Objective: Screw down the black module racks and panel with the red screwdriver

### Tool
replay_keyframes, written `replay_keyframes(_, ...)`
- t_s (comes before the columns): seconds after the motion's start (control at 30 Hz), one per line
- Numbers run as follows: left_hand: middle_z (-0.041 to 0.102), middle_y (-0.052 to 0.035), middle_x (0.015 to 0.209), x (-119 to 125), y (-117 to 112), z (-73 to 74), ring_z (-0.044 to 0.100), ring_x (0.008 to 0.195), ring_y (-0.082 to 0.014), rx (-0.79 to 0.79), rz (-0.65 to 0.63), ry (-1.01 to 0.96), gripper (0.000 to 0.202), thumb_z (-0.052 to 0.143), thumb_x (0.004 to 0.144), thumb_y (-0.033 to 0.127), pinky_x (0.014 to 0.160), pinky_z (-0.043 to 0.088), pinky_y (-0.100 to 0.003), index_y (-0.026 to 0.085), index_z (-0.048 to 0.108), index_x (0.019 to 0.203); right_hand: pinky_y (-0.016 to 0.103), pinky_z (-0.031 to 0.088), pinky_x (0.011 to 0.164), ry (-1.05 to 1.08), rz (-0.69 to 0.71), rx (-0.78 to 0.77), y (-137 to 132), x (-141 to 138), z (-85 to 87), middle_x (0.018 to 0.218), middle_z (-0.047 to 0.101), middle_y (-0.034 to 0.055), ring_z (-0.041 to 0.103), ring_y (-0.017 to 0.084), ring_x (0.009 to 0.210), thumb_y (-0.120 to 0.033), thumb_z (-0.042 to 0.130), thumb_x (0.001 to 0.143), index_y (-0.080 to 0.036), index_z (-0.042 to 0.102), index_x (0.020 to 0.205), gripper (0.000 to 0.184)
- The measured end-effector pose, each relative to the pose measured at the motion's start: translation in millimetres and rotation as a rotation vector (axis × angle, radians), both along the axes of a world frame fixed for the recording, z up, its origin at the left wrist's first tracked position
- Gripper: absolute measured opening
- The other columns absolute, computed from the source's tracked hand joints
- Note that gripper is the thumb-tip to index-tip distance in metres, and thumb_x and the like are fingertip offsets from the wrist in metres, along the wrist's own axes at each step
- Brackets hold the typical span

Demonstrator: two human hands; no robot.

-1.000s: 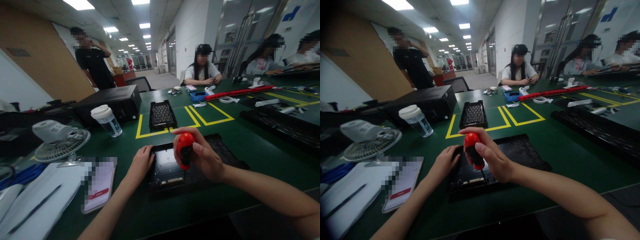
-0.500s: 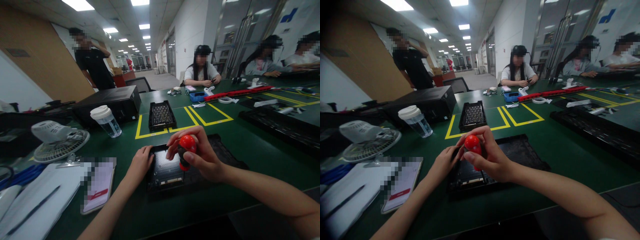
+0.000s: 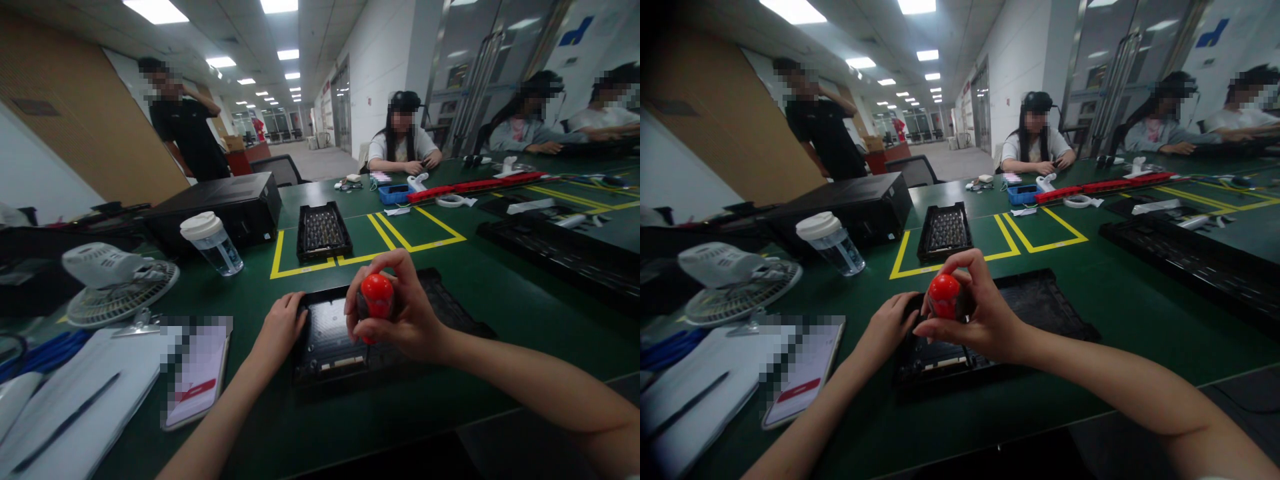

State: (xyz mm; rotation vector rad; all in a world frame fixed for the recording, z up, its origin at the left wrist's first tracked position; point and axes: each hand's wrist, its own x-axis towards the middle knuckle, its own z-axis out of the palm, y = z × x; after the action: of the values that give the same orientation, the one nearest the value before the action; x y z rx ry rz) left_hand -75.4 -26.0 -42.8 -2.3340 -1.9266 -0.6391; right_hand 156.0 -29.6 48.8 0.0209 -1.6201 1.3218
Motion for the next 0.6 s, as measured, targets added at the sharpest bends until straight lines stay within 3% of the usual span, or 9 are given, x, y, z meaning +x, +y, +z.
replay_keyframes(0.13,0.059,-0.0139,0.116,-0.1,-0.1,-0.1,0.057,0.106,-0.0252,0.003,-0.005,-0.004,0.033,0.05,0.086,0.016,0.095,0.047,-0.041,0.013,0.052,0.119,0.019,0.046,0.051,-0.02,-0.019,0.018,0.4,0.4,0.3,0.081,0.054,-0.003,0.055,0.007,0.061,-0.012,0.07,0.077,-0.026,0.04,0.111,0.048)
replay_keyframes(0.3,0.059,-0.015,0.116,-0.5,-0.2,0.5,0.057,0.107,-0.0258,-0.003,-0.001,-0.005,0.034,0.051,0.086,0.015,0.095,0.046,-0.041,0.011,0.052,0.119,0.023,0.042,0.052,-0.073,0.081,-0.067,-3.3,2.8,2.3,0.082,0.048,0.0002,0.05,0.01,0.063,-0.039,0.048,0.09,-0.023,0.041,0.127,0.041)
replay_keyframes(0.4,0.059,-0.0156,0.116,0.0,-0.6,2.0,0.057,0.106,-0.0258,-0.007,-0.002,-0.013,0.033,0.051,0.085,0.015,0.095,0.047,-0.041,0.011,0.052,0.118,0.025,0.042,0.054,-0.085,0.093,-0.108,-6.0,3.8,3.8,0.081,0.047,0.0006,0.05,0.012,0.065,-0.038,0.041,0.092,-0.023,0.043,0.125,0.036)
replay_keyframes(0.6,0.058,-0.0147,0.116,0.8,-0.9,3.0,0.058,0.106,-0.0254,-0.009,-0.005,-0.02,0.033,0.05,0.086,0.015,0.095,0.046,-0.042,0.013,0.051,0.119,0.026,0.042,0.057,-0.108,0.057,-0.047,-5.2,4.6,3.4,0.083,0.049,0.0013,0.052,0.012,0.068,-0.033,0.043,0.093,-0.022,0.043,0.121,0.03)
